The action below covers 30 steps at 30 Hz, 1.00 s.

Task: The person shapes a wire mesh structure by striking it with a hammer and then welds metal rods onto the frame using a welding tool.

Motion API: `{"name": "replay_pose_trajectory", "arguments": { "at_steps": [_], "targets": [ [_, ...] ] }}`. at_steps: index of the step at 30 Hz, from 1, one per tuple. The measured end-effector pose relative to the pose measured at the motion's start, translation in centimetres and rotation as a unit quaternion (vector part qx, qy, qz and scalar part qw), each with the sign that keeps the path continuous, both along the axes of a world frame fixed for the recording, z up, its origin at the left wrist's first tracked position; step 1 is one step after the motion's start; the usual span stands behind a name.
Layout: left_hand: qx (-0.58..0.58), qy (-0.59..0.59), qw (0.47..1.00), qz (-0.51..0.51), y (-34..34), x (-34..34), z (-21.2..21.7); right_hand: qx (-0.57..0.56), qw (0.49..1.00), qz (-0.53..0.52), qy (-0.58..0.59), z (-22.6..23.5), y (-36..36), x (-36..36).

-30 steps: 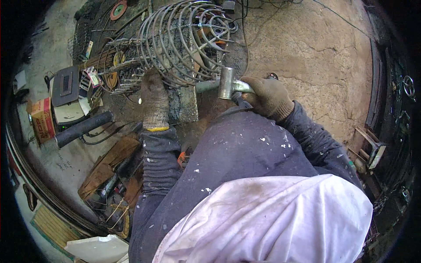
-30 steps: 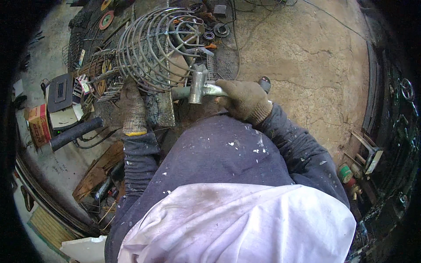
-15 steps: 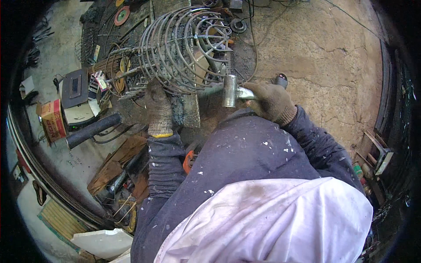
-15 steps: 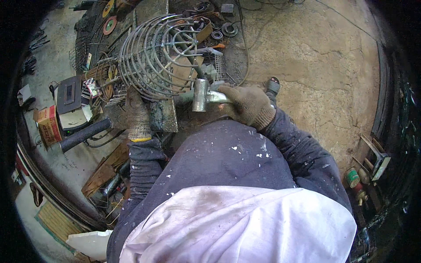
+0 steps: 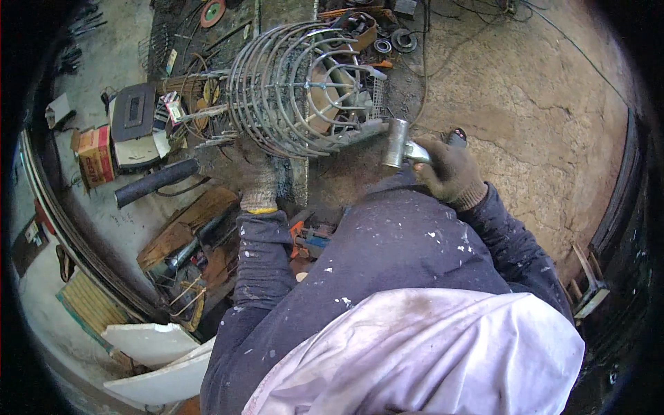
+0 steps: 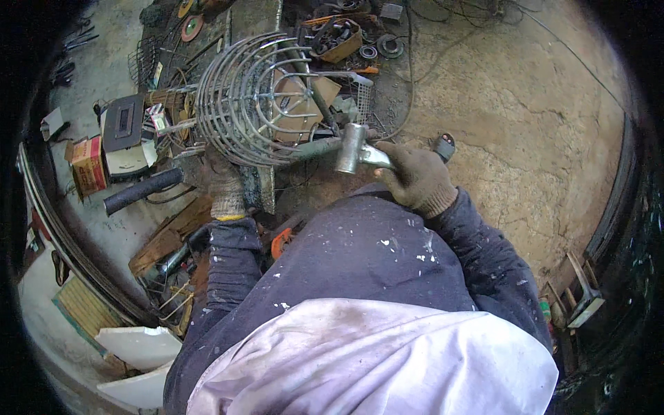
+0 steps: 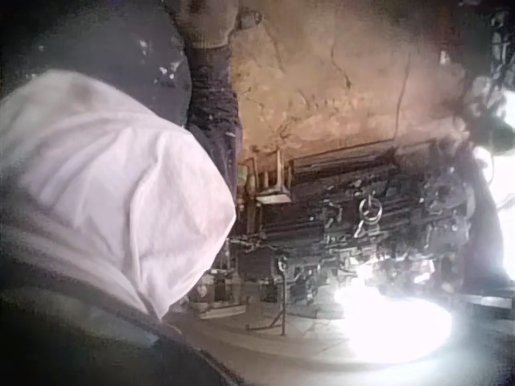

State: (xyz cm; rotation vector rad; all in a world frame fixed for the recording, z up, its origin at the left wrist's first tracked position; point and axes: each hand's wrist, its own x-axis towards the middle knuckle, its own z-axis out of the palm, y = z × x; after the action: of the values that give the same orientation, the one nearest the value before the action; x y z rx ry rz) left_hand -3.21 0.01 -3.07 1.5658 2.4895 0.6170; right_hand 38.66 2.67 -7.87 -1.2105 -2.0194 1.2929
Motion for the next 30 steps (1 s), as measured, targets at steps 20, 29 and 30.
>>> {"name": "replay_pose_trajectory", "arguments": {
  "at_steps": [20,29,30],
  "targets": [
    [-0.055,-0.213,0.975,-0.032,0.5,-2.0,0.4,0.049,0.998,0.047,-0.011,0.4,-2.4,-4.0],
    [-0.011,-0.254,0.965,-0.067,1.2,1.9,2.2,0.103,0.994,-0.022,-0.028,0.7,-5.7,-7.4],
    [-0.009,-0.229,0.971,-0.071,1.1,2.2,2.6,0.111,0.993,-0.037,-0.025,0.6,-5.8,-7.6]
  ]
}}
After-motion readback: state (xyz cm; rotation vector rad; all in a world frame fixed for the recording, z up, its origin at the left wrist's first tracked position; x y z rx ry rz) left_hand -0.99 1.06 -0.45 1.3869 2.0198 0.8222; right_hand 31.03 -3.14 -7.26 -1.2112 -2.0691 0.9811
